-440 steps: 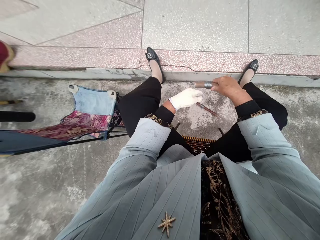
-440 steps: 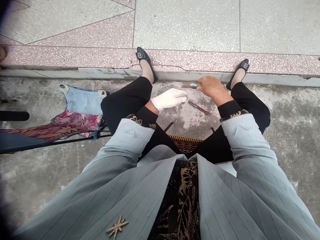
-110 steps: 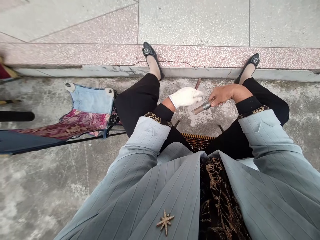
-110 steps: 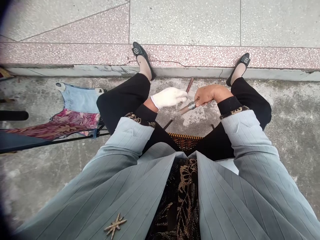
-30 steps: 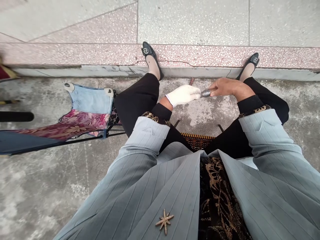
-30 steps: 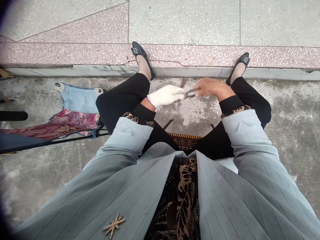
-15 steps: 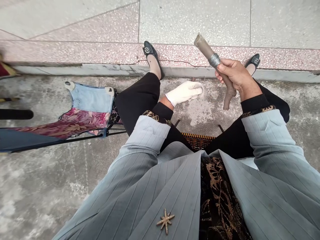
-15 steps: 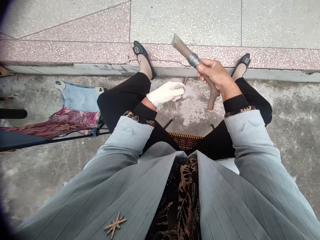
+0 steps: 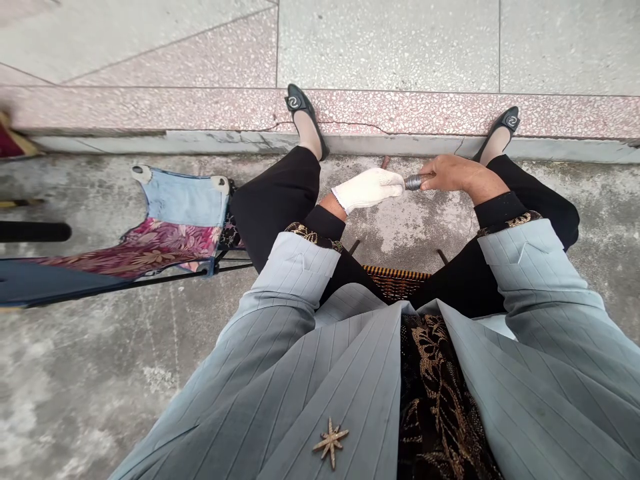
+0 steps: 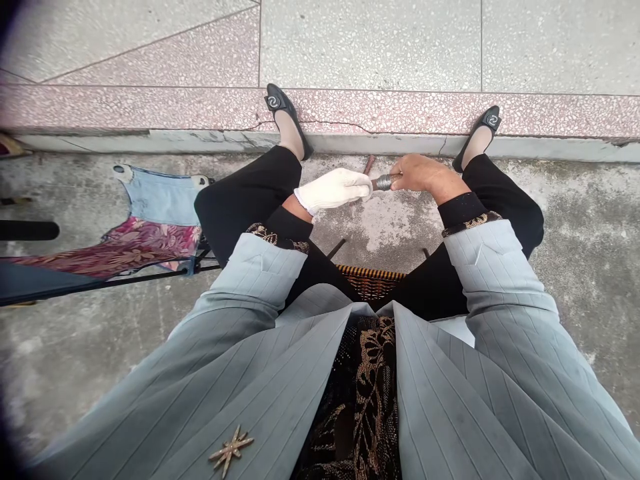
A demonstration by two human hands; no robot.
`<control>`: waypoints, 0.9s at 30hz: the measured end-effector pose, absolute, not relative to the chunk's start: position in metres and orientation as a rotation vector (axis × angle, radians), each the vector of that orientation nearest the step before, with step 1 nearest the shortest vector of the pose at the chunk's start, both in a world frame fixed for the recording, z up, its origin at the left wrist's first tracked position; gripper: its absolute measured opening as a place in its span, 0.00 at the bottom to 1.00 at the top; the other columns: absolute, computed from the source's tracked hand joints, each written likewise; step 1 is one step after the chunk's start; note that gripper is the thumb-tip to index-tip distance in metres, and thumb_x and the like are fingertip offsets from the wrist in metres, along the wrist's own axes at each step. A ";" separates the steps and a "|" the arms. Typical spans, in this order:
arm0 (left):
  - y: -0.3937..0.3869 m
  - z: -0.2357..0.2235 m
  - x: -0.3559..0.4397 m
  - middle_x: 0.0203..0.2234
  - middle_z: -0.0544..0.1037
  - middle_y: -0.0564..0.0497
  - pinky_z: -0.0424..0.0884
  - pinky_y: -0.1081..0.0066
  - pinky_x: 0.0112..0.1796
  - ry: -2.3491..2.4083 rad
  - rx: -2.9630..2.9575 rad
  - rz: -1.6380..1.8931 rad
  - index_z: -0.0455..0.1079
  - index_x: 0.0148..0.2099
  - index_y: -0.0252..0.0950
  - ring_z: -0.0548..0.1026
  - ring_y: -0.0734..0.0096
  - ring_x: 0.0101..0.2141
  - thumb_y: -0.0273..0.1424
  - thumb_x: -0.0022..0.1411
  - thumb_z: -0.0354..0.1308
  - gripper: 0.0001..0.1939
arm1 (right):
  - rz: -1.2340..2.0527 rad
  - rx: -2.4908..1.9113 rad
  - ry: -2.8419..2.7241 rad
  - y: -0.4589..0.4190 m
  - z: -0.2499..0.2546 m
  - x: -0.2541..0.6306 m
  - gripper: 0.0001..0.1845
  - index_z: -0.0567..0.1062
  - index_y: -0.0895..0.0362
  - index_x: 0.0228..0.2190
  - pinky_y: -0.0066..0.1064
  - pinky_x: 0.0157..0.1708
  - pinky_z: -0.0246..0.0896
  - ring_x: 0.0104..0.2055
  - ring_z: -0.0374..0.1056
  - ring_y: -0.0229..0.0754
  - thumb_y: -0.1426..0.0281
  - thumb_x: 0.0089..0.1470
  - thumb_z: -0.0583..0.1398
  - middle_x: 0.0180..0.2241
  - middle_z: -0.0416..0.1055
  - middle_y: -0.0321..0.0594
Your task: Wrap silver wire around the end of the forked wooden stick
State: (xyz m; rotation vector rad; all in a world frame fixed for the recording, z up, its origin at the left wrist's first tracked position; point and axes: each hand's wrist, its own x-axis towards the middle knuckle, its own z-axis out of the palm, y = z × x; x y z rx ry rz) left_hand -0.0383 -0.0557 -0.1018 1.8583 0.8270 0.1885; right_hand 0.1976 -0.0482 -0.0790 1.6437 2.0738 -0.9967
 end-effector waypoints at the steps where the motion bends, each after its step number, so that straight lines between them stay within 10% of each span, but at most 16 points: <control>1: -0.055 -0.104 -0.039 0.23 0.72 0.54 0.62 0.72 0.30 0.824 1.877 0.189 0.75 0.34 0.33 0.67 0.75 0.24 0.33 0.63 0.54 0.11 | -1.017 1.600 2.076 -0.048 -0.079 0.198 0.16 0.85 0.53 0.47 0.35 0.34 0.60 0.38 0.72 0.47 0.65 0.59 0.64 0.38 0.79 0.43; 12: -0.049 -0.111 -0.044 0.25 0.75 0.53 0.66 0.72 0.31 0.748 1.888 0.250 0.75 0.36 0.33 0.70 0.75 0.25 0.35 0.66 0.55 0.12 | -1.702 1.124 1.918 -0.049 -0.080 0.208 0.23 0.85 0.53 0.48 0.32 0.30 0.58 0.25 0.63 0.37 0.58 0.51 0.70 0.22 0.72 0.34; 22: -0.053 -0.120 -0.034 0.21 0.70 0.53 0.58 0.76 0.21 0.690 1.448 0.378 0.70 0.34 0.33 0.61 0.81 0.18 0.33 0.71 0.56 0.12 | -2.526 1.783 2.221 -0.055 -0.059 0.213 0.19 0.79 0.57 0.37 0.30 0.27 0.57 0.26 0.62 0.34 0.55 0.53 0.70 0.28 0.71 0.36; 27: -0.060 -0.105 -0.032 0.18 0.65 0.55 0.58 0.75 0.24 0.776 1.588 0.275 0.71 0.33 0.32 0.61 0.79 0.19 0.32 0.69 0.56 0.12 | -1.830 2.296 2.183 -0.043 -0.088 0.210 0.10 0.80 0.58 0.35 0.33 0.29 0.60 0.25 0.61 0.36 0.64 0.56 0.69 0.23 0.68 0.36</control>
